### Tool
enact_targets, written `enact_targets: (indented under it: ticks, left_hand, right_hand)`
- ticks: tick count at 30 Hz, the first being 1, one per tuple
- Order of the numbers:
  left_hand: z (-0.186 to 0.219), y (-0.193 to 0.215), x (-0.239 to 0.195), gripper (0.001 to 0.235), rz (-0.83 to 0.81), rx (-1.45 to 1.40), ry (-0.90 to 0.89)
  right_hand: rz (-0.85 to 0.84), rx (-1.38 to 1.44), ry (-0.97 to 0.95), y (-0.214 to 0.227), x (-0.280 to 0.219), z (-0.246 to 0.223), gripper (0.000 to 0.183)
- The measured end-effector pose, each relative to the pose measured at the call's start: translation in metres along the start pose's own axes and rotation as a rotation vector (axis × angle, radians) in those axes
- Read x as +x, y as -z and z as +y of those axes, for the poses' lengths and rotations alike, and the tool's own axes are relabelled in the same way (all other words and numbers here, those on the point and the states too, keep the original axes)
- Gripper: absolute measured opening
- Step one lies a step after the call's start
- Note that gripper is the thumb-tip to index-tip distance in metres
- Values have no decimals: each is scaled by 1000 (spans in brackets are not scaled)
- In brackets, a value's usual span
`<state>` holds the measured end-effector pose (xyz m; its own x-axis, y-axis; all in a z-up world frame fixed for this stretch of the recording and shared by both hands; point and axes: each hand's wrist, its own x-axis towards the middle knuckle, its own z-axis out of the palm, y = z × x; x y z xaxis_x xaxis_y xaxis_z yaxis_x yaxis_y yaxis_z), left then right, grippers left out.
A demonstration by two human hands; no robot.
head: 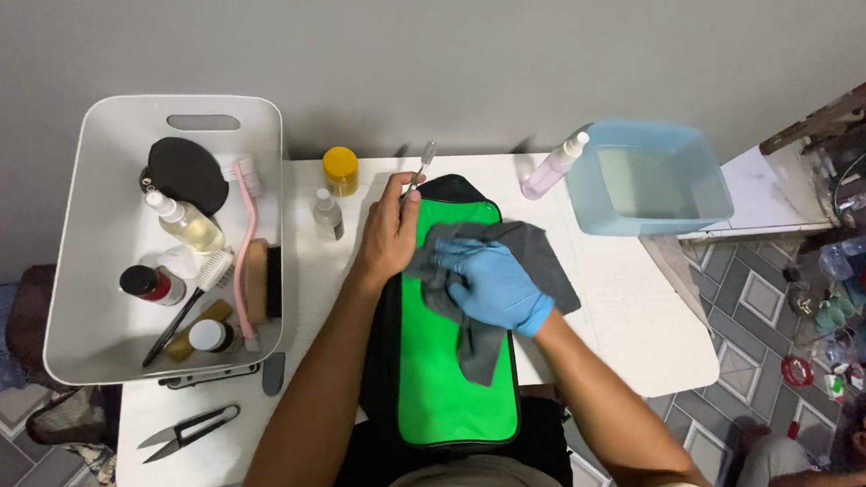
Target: The person wipes a green bag with a dark cloth, then applies a liquid from a small bottle and scrubs the surface with a toothbrush. The person repeatedly wipes the bag with the cloth and dips the toothbrush into a water container to continue scrubbing.
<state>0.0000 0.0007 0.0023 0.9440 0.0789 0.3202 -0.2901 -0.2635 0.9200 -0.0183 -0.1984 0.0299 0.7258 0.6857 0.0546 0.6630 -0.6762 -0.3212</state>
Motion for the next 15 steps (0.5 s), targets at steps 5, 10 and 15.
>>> enact_targets:
  ticks: [5, 10, 15]
  left_hand:
    - [-1, 1, 2, 28, -6, 12, 16]
    - [7, 0, 3, 27, 16, 24, 29]
    - [19, 2, 2, 29, 66, 72, 29]
  right_hand:
    - [322, -71, -201, 3, 22, 31, 33]
    - [386, -221, -52, -11, 43, 0, 64]
    - [26, -190, 28, -15, 23, -8, 66]
